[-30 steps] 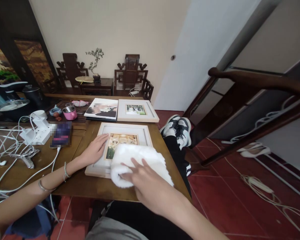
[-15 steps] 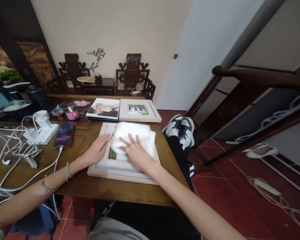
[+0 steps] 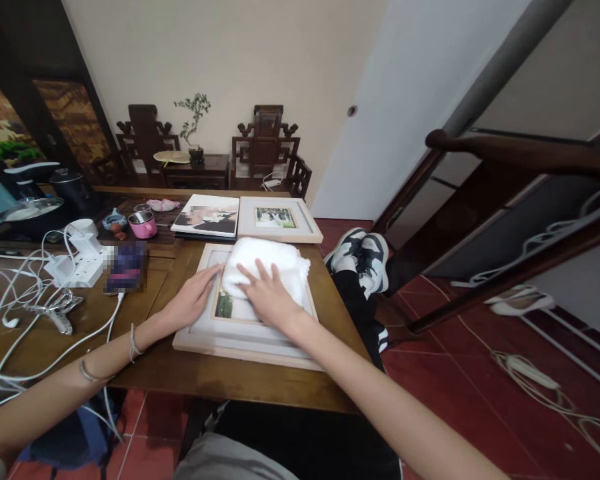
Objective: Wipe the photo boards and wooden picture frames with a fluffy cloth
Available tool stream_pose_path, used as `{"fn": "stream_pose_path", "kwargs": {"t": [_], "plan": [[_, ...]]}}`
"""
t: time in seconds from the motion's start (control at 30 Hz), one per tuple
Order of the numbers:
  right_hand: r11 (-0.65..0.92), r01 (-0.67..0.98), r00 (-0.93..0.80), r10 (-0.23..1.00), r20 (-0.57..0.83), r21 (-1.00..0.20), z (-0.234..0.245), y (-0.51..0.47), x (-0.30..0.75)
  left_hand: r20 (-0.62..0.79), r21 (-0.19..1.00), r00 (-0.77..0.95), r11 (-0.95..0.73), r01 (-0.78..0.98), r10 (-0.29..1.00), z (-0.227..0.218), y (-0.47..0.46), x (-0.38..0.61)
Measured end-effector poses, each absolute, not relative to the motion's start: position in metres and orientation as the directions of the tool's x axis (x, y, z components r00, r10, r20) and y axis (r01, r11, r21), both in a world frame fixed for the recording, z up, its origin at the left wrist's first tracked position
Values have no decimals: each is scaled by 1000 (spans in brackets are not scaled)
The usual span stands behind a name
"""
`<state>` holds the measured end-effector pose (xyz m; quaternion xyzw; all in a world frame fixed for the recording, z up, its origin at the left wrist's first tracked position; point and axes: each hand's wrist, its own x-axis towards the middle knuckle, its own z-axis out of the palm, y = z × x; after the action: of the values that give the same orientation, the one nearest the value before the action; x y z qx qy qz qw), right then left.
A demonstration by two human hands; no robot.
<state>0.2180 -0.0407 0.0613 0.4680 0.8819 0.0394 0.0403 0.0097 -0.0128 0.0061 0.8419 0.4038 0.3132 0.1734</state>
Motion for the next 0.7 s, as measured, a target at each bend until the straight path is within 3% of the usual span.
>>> {"fn": "stream_pose_path", "kwargs": {"t": [0.17,0.4,0.5,0.7], "plan": [[590,795,-595,804,-14,140,69,-11,189,429,585,415,-597,550,802,16,-15,11],[713,701,-706,694,-142,1,82,-86,186,397,663,355,-532,526,846,15,-21,15],[712,697,-712,675,-194,-79,91,-111,206,354,640,370,-511,574,859,14,-20,15],[605,787,-613,747,-256,-120,103,-115,235,378,565,384,-539,625,842,5,-15,15]]}}
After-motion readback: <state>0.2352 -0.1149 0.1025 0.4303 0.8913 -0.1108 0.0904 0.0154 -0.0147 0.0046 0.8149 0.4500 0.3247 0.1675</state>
